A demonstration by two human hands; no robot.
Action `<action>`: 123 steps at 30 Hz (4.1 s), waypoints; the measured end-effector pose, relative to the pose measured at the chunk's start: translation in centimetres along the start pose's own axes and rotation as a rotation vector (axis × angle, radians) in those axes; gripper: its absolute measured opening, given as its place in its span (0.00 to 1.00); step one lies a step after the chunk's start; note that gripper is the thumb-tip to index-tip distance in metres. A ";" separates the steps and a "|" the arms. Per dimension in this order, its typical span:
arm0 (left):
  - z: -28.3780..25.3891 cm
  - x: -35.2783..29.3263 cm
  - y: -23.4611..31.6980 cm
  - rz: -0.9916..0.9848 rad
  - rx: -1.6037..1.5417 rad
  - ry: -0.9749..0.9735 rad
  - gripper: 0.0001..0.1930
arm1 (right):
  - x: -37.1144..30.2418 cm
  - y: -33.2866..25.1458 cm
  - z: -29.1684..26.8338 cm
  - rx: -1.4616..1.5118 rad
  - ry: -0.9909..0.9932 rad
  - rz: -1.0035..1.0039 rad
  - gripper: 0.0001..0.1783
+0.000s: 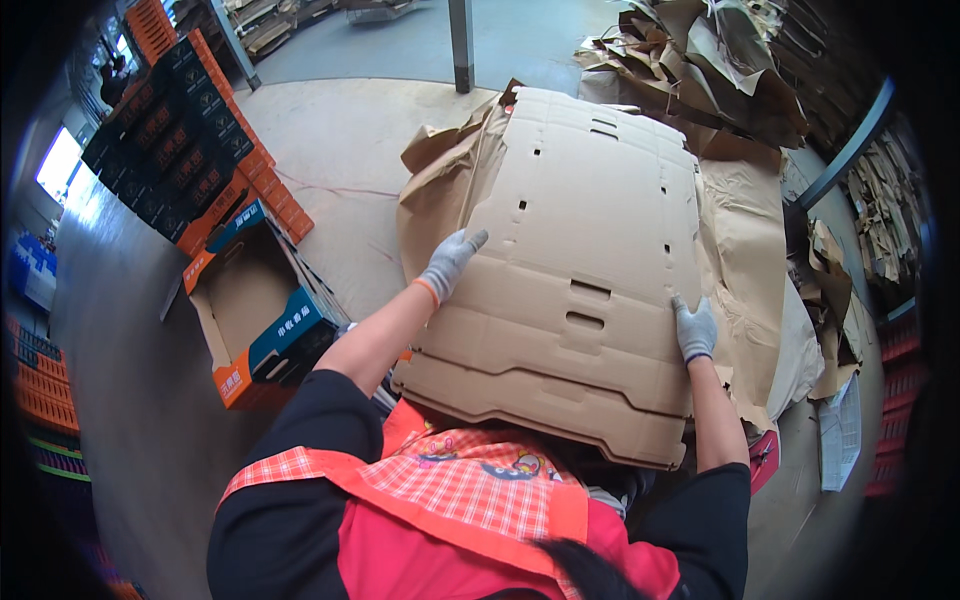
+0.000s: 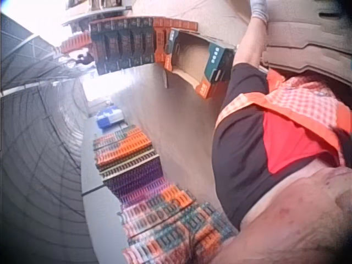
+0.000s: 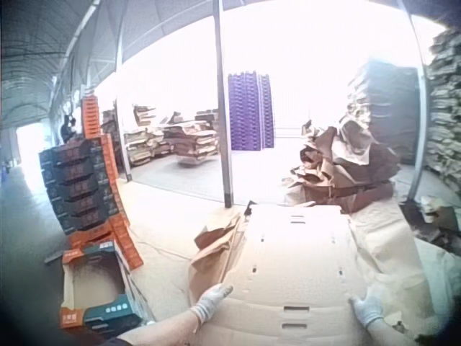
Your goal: The person sits on the floor and repeatedly folds flat cardboard pieces into rectangular boxes. They fold the side flaps, tuck them into slots, and then stack the completed boxes on a growing pile to their left.
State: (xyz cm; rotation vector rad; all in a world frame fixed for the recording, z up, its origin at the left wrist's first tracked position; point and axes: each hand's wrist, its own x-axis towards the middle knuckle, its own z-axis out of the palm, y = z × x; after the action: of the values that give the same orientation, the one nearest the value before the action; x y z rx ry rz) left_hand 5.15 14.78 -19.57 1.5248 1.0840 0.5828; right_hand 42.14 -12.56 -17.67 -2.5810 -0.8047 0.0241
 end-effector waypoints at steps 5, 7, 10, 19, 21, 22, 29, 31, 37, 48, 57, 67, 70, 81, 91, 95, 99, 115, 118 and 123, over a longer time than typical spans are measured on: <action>-2.0 -4.9 3.2 0.055 -0.293 0.042 0.29 | -1.6 2.7 -2.7 0.091 0.145 -0.111 0.26; -3.8 -5.9 4.0 -0.215 -0.758 -0.154 0.20 | -1.5 4.1 -4.2 0.524 -0.151 0.020 0.24; -6.2 -5.8 3.6 -0.385 -0.813 -0.321 0.15 | -1.6 4.8 -6.8 1.338 -0.790 0.333 0.17; 10.8 -11.7 4.1 0.359 0.802 0.304 0.38 | -13.0 -9.0 1.3 0.069 -0.172 -0.402 0.50; 11.9 -11.1 4.6 0.446 0.805 0.267 0.37 | -12.7 -9.6 2.7 -0.051 -0.186 -0.455 0.44; 11.4 -10.7 4.7 0.424 0.820 0.189 0.35 | -12.1 -8.9 2.4 -0.099 -0.222 -0.520 0.41; -7.5 -11.4 1.7 1.290 1.171 -0.235 0.28 | -6.4 1.8 -11.6 -0.238 0.182 -1.204 0.25; -6.7 -12.2 3.1 1.191 1.059 -0.646 0.23 | -7.2 1.1 -13.0 -0.390 -0.047 -1.545 0.17; -1.5 -12.6 11.1 0.988 0.828 -0.037 0.18 | -8.5 -7.2 -12.6 0.392 0.031 -0.982 0.15; -2.4 -27.9 12.4 0.241 0.745 -1.375 0.42 | -21.9 -9.8 -18.8 -0.085 -1.588 -0.977 0.29; -3.3 -17.1 7.9 0.690 1.155 -0.163 0.25 | -13.9 -7.1 -11.7 0.104 -0.183 -1.079 0.23; 4.5 -18.7 4.1 -0.023 -1.214 -0.191 0.39 | -6.1 -2.5 -8.2 1.400 -0.598 0.201 0.39; 6.8 -20.4 4.7 -0.057 -1.450 -0.296 0.19 | -5.9 -7.5 -17.8 1.223 -0.660 -0.131 0.40; 8.9 -24.5 6.1 0.738 0.443 -0.706 0.20 | -15.0 -25.0 -23.0 0.364 -0.171 -1.158 0.26; 3.0 -18.9 28.1 1.000 0.851 -0.158 0.47 | -10.1 -22.1 -23.4 0.191 0.331 -1.098 0.20; 3.4 -17.7 27.2 1.129 0.762 -0.058 0.41 | -9.8 -20.6 -25.9 0.100 0.084 -0.930 0.12; 3.3 -17.7 26.5 1.088 0.704 -0.151 0.38 | -8.6 -21.1 -25.9 -0.090 0.013 -1.061 0.18; 0.9 -16.6 23.0 1.189 -0.287 -0.130 0.32 | -12.6 -26.2 -21.1 0.142 -0.129 -1.380 0.23; -3.9 -18.2 19.4 1.452 0.262 -0.207 0.34 | -11.3 -26.1 -21.6 0.352 -0.167 -1.103 0.35; -7.6 -26.5 12.4 1.245 0.571 -0.141 0.67 | -4.0 -17.4 -21.1 0.881 -0.534 -0.566 0.30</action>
State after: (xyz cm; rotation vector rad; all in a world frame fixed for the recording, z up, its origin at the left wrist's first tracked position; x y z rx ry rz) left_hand -9.27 -3.93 -0.80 2.6629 0.0360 0.9997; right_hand 32.50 -10.34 8.15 -1.4661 -1.3117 0.7382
